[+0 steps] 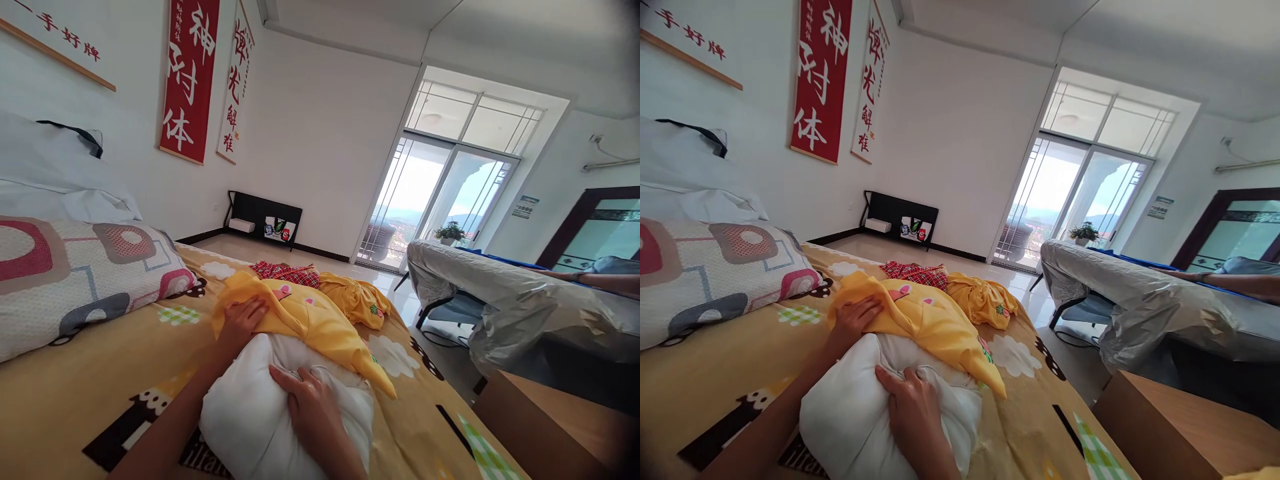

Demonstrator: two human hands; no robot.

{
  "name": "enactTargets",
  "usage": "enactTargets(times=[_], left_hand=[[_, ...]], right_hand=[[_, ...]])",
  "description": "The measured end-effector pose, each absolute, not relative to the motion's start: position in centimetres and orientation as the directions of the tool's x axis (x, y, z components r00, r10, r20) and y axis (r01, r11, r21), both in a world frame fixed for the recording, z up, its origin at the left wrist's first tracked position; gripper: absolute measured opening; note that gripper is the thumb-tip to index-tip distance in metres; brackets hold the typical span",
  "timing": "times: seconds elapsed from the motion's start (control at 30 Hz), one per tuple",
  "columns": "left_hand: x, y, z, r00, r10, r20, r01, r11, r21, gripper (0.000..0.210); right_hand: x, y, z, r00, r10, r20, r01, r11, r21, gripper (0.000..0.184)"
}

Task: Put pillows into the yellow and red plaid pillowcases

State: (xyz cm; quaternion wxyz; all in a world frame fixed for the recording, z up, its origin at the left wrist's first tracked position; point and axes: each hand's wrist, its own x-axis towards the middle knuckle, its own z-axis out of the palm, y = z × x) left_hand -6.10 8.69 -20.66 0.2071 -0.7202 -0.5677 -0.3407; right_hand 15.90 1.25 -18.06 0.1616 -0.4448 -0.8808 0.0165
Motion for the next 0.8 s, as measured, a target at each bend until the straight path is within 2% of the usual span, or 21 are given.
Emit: enactTargets(times=[0.13,0.27,0.47,0.67,0.73,0.8], left_hand=[[-6.7,7.2,-19.1,0.118,0.611,0.783,0.952,-0.295,0.087,0.034],[-7.2,5.3,-16.6,0.132,0.698,0.704,0.955,-0.280,0.099,0.054],[-9.0,4.9,-16.6,0.079,0.864,0.497,0.963,-0.194,0.185,0.079],[-10.1,5.7,-18.6,0.117,0.961,0.251,0.934,-0.193,0.301,0.088],[-9.5,5.3,-18.4,0.105,0.972,0.211,0.936,-0.168,0.309,0.095],[-8.2,4.6,-17.8,0.083,0.961,0.265,0.939,-0.164,0.302,0.093]], right_hand=[[16.5,1.5,-18.3,-0.520,0.809,0.274,0.814,0.567,-0.127,0.064],[18.9,2.0,-17.7,-0.397,0.863,0.313,0.875,0.459,-0.155,0.060],[22.4,2.8,-17.1,-0.210,0.859,0.467,0.877,0.377,-0.297,0.052],[23.8,3.9,-16.9,-0.048,0.842,0.538,0.820,0.341,-0.460,0.051],[24.4,4.2,-16.8,0.007,0.841,0.541,0.815,0.309,-0.490,0.051],[25.1,4.6,-16.7,0.062,0.834,0.548,0.819,0.271,-0.505,0.053]])
